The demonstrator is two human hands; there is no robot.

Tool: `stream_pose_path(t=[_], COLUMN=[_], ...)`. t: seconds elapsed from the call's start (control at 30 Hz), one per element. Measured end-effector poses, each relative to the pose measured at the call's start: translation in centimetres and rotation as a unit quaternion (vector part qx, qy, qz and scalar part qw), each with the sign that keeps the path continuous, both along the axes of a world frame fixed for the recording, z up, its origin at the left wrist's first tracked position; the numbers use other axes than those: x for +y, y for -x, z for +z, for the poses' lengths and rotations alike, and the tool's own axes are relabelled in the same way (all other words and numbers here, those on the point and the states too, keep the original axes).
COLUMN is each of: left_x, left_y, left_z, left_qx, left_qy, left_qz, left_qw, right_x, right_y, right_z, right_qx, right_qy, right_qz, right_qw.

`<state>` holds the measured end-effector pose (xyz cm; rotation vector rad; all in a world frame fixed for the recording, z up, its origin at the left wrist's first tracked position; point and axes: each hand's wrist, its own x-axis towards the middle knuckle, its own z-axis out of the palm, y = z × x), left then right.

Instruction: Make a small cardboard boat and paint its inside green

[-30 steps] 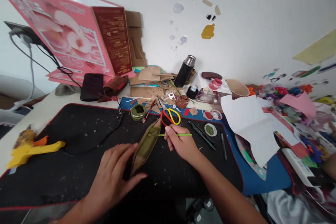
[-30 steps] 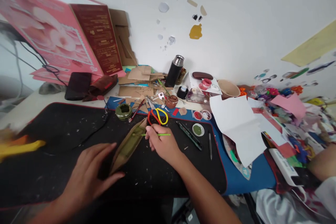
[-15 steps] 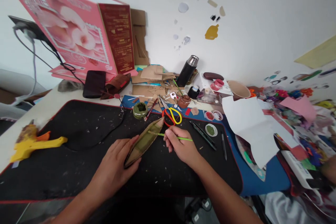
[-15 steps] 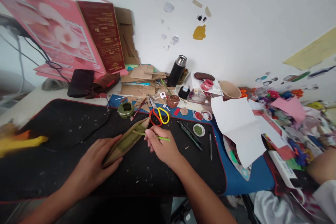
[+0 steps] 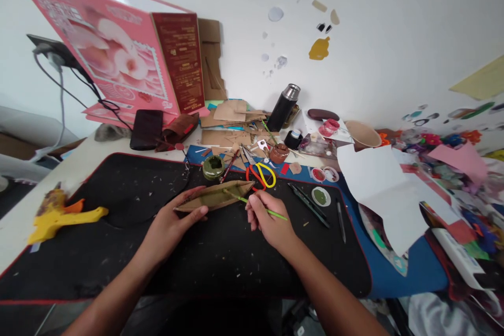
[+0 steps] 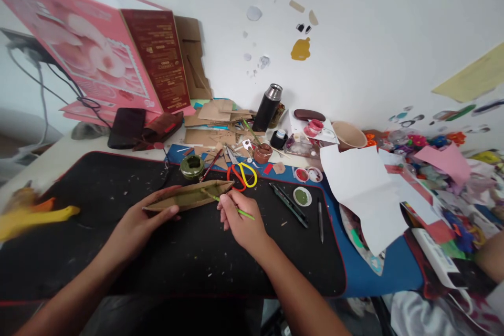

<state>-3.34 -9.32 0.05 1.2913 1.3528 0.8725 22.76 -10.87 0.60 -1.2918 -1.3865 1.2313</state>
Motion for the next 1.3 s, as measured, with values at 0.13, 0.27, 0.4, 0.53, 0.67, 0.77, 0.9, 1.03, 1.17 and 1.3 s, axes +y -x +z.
stream_pose_path(t=[0.13,0.27,0.4,0.53,0.67,0.77,0.9,1.03,1.17,1.3], left_x=[0.4,0.9,1.2,1.5,1.6,1.4,1.2,1.2,1.1,0.8], left_y=[-0.3,0.8,2.4,3.3,3.5,3.5,3.4,3.3,3.3,3.2], left_z=[0.3,0.6,0.4,-0.7,-1.4,-1.3,-0.9,-0.8,-0.9,-0.9], left_qx=[-0.022,0.023,0.061,0.036,0.030,0.035,0.044,0.047,0.054,0.076], left_qy=[0.013,-0.021,-0.053,-0.021,-0.018,-0.027,-0.035,-0.039,-0.055,-0.077], left_qz=[0.015,0.011,0.006,-0.011,-0.005,0.004,0.012,0.006,0.009,0.019], left_qw=[1.000,0.999,0.997,0.999,0.999,0.999,0.998,0.998,0.997,0.994], right_x=[-0.1,-0.3,-0.2,0.3,0.6,0.7,0.9,0.9,0.6,0.6], right_y=[0.0,-0.4,-0.9,-0.5,1.5,2.3,0.9,0.3,1.6,0.7], right_z=[0.3,0.7,0.4,-0.3,-0.5,-0.1,0.2,0.0,0.3,0.7], right_qx=[0.001,-0.009,-0.014,-0.015,-0.020,-0.084,-0.162,-0.145,-0.156,-0.168], right_qy=[0.008,0.009,0.008,-0.003,-0.010,-0.033,-0.047,-0.037,-0.051,-0.049], right_qz=[0.007,0.030,0.025,-0.017,-0.008,0.026,0.000,-0.029,0.028,0.022], right_qw=[1.000,0.999,1.000,1.000,1.000,0.996,0.986,0.988,0.986,0.984])
